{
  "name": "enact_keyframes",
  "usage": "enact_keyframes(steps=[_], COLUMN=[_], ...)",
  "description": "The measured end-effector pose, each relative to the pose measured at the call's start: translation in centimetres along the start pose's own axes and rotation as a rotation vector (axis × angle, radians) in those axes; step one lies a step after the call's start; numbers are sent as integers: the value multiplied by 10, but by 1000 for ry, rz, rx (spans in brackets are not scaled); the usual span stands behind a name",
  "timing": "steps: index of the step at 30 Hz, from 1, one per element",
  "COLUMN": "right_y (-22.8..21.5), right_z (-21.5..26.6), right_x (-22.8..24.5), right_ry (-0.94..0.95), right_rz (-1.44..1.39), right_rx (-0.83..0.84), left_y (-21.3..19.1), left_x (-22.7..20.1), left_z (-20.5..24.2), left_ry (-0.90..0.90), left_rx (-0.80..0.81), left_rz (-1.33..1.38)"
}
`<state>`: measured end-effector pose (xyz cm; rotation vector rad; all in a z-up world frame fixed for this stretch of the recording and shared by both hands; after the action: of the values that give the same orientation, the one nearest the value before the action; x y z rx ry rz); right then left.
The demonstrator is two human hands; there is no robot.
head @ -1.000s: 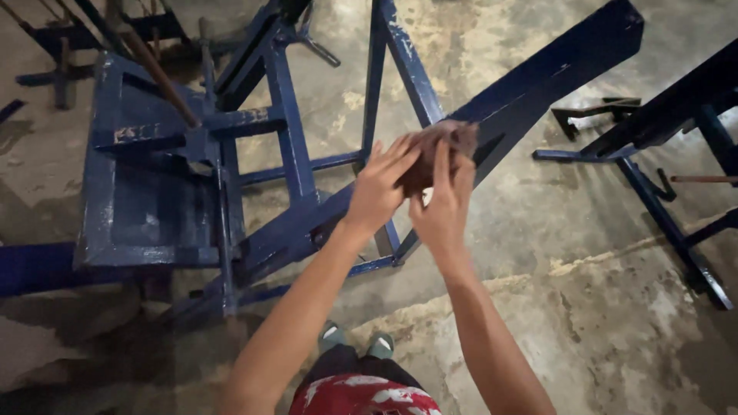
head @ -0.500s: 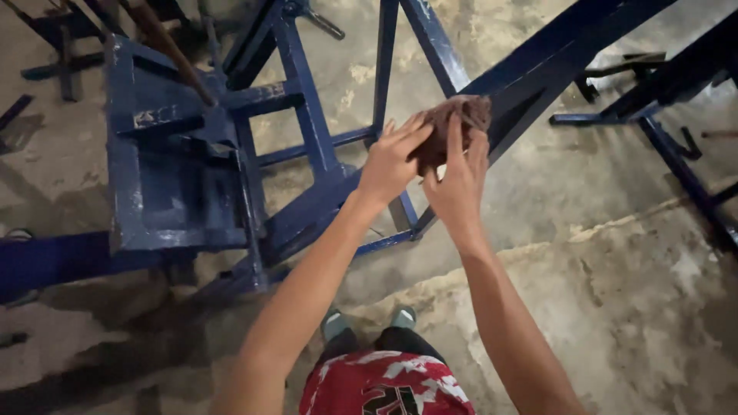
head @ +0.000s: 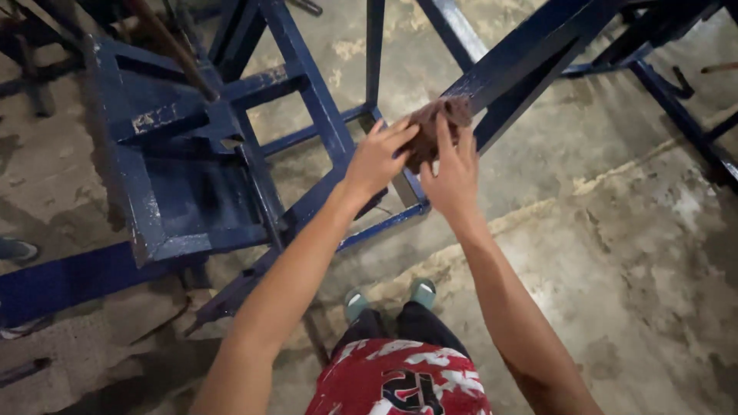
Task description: The person uses a piece of sandpaper to sand the surface of a blue metal frame. They move the sandpaper back and forth along the edges and flat surfaces of the frame, focusing on different sections throughout the video.
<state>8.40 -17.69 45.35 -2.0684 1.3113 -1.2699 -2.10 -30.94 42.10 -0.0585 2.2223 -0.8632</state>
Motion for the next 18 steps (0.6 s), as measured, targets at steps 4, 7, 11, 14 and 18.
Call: enact_keyframes(steps=[4, 7, 11, 14, 18], right_y=[10, 27, 36, 30, 41], right_z=[9, 27, 26, 22, 25], right_x=[9, 4, -3, 5, 1], right_ry=[-142, -229, -115, -111, -69], right_rz=[89, 88, 91, 93, 75], right_rx=[-94, -115, 49, -2, -62], left_y=[7, 17, 14, 9, 18], left_x=[10, 17, 15, 5, 27], left_z=[16, 43, 48, 39, 48], left_ry=[-36, 1, -84, -117, -70], left_rx=[-17, -120, -180, -174, -214], left_rz=[33, 36, 0, 54, 86])
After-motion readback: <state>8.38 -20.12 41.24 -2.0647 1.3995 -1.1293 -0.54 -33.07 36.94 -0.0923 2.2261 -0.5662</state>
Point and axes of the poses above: each hand's wrist, its own z-axis away from the middle knuckle, its own y-axis out of the palm, x = y × z, the point moved 3 cm from there along -z, towards the middle knuckle, and after that the axes turned 5 degrees about -y, right-handed, at the moved point
